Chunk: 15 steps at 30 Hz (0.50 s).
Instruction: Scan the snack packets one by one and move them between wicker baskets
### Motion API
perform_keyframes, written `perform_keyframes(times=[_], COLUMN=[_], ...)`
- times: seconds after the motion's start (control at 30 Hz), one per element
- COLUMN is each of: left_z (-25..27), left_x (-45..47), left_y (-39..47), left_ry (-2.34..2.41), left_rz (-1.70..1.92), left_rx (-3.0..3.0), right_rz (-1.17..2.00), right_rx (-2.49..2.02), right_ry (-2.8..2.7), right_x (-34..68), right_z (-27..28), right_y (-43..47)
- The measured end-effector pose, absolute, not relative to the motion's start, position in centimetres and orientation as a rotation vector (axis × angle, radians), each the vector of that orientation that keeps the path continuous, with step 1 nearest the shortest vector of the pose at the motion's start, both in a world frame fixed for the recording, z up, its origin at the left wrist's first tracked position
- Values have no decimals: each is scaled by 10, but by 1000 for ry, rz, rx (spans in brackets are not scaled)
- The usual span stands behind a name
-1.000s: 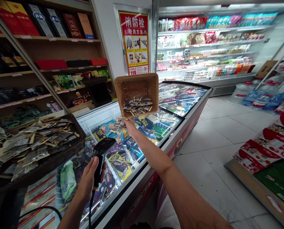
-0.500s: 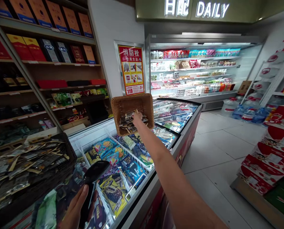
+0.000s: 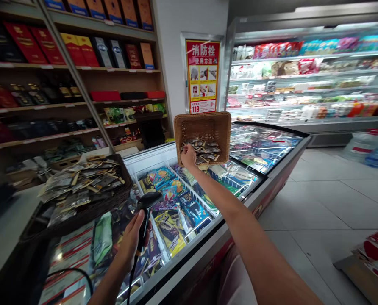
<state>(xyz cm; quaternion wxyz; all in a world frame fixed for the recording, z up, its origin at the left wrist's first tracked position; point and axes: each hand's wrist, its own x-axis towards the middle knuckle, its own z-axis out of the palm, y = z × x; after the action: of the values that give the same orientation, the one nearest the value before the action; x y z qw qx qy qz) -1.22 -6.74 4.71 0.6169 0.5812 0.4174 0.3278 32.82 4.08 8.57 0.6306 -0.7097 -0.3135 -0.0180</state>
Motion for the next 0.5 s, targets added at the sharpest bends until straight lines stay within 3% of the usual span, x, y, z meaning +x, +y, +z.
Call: perform_keyframes(times=[0.13, 0.33, 0.5], left_z=[41, 37, 38], left_x=[-11, -12, -14], left_y=[-63, -61, -60], left_ry=[1035, 1009, 990], left_rz=[796, 810, 783], left_rx=[1305, 1300, 1294], right_rz=[113, 852, 802], right_rx=[-1509, -1561, -1849], right_ry=[-1231, -1435, -1299], right_x=[246, 109, 38], right_z=[105, 136, 132], right_y=[66, 136, 179])
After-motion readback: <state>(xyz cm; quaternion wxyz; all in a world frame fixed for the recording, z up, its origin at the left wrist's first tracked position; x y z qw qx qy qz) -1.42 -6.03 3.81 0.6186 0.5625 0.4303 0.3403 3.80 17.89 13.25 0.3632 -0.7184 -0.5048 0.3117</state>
